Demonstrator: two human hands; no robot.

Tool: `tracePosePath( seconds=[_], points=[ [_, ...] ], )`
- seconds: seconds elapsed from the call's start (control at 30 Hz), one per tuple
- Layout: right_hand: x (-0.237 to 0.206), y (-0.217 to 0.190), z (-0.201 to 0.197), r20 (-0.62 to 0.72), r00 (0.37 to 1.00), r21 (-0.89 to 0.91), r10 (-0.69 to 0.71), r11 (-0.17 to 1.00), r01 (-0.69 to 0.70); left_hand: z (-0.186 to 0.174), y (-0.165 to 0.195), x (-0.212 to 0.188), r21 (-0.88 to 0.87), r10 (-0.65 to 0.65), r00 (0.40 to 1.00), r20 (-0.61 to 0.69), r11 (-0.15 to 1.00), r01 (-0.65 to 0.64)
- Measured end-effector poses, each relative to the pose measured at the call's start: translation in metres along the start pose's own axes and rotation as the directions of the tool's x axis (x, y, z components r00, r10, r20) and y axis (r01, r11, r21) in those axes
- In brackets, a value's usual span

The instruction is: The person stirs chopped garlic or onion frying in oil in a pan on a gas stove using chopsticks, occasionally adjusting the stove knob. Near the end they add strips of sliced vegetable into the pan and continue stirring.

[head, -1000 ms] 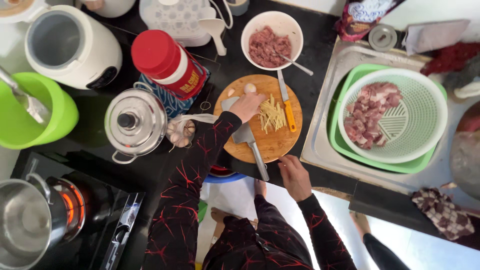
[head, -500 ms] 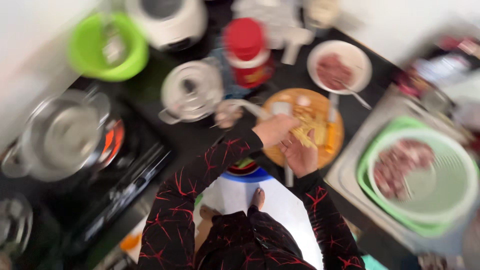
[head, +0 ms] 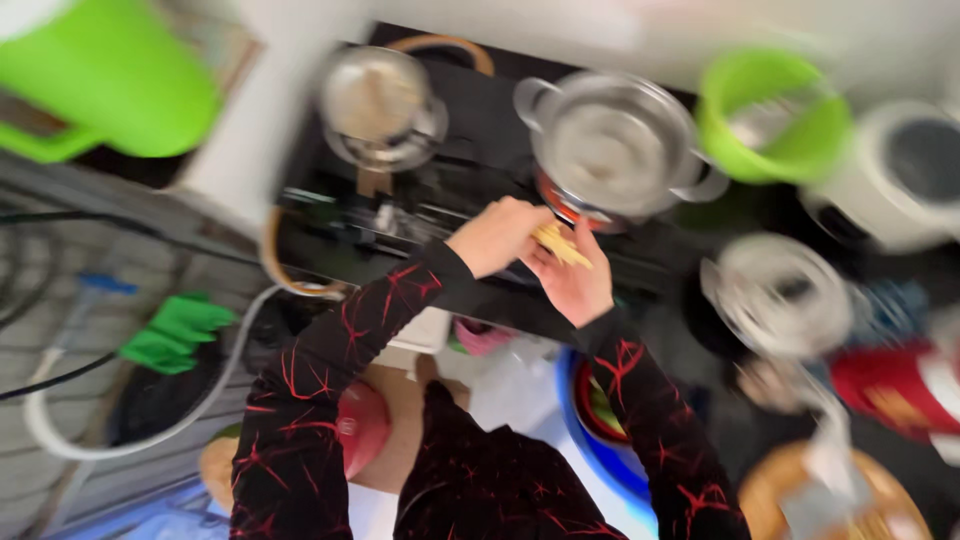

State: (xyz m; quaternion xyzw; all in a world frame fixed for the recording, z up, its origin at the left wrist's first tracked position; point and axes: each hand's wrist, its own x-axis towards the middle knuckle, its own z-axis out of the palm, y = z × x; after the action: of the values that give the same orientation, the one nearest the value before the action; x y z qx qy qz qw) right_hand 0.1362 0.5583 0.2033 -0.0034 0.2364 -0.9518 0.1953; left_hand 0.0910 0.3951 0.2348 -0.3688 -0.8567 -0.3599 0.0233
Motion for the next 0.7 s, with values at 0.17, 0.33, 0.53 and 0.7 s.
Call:
tracePosePath(
  seconds=[0.17,0.33,0.53,0.7],
  points=[
    [0.198,0.072,0.117,0.063,0.990,-0.091,0.128,0.988,-0.122,-0.158,-0.139,-0.010,0.065,-0.006,0.978,-0.207,0.998,0.020],
    [0.347,0.116,0.199,-0.054,0.984,-0.286,0.172,0.941,-0.180,-0.271,-0.239,0.003,0.056,-0.204,0.957,-0.208,0.974,0.220],
    [0.421,0.146,0.188,-0.256,0.965,-0.739,0.048,0.635,-0.228,-0.286,-0.319,-0.009,0.071,-0.373,0.883,-0.286,0.910,0.408],
    [0.417,0.134,0.150,0.258,0.952,-0.959,-0.163,-0.164,0.232,-0.263,-0.349,-0.007,0.148,-0.547,0.798,-0.255,0.793,0.591]
  ],
)
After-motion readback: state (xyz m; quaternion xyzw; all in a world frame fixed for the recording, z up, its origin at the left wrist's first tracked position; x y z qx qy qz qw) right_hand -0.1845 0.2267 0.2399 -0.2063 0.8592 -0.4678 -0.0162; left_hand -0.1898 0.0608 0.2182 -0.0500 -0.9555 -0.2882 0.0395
